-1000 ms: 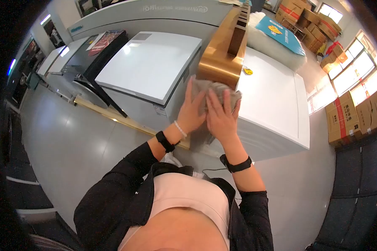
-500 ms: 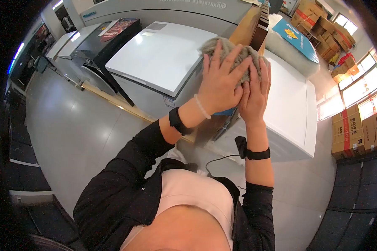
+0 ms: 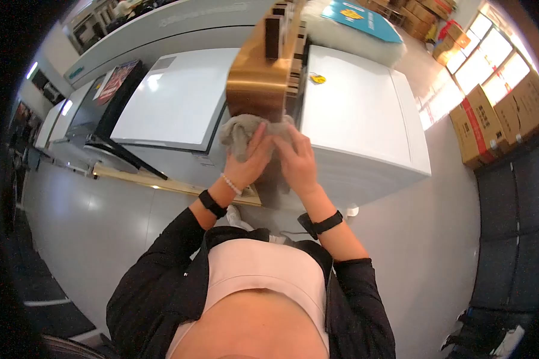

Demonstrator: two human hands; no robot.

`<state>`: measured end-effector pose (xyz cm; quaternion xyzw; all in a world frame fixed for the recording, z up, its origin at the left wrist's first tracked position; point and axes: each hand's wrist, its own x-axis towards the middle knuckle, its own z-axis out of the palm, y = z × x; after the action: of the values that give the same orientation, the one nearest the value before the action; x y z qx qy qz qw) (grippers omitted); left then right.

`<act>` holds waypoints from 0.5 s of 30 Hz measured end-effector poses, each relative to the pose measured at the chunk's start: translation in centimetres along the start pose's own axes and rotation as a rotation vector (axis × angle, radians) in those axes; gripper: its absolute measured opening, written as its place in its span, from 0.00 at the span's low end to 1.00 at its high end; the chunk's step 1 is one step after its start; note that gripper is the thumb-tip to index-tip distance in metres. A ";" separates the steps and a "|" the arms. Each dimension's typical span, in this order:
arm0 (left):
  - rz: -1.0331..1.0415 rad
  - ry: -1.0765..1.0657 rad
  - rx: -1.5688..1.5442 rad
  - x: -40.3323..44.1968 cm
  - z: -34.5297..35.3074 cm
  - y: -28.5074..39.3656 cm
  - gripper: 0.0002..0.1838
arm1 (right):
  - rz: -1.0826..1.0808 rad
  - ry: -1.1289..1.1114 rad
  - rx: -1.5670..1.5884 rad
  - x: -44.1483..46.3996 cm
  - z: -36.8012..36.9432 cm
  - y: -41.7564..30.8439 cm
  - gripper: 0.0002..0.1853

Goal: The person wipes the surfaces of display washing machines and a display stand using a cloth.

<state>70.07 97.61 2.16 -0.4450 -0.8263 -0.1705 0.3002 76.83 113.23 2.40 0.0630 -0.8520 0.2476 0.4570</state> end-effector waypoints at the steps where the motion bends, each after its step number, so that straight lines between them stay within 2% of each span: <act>1: -0.004 -0.018 -0.026 -0.6 -0.2 0.1 0.31 | -0.004 -0.065 -0.014 -0.1 -1.0 0.1 0.20; 2: -0.013 -0.036 -0.051 -1.0 -0.1 0.6 0.31 | -0.008 -0.133 -0.025 -0.1 -1.9 0.3 0.21; 5: 0.131 0.120 -0.253 -1.5 1.2 2.5 0.25 | 0.027 -0.320 -0.038 -1.0 -4.0 1.6 0.21; 8: 0.258 0.055 -0.493 -0.5 1.7 5.7 0.21 | 0.103 -0.409 -0.063 -2.7 -6.1 4.1 0.20; 10: 0.172 0.050 -0.566 1.1 4.0 7.6 0.19 | 0.176 -0.416 -0.086 -4.3 -7.5 7.1 0.20; 12: 0.077 0.026 -0.625 3.1 5.7 8.9 0.16 | 0.292 -0.290 -0.047 -4.7 -9.4 9.2 0.21; 15: -0.038 0.135 -0.597 6.5 9.0 9.4 0.17 | 0.368 -0.086 -0.118 -3.5 -12.2 11.6 0.21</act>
<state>72.13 111.77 -0.33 -0.4857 -0.7261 -0.4404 0.2071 84.08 128.79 0.98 -0.1102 -0.8808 0.2738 0.3704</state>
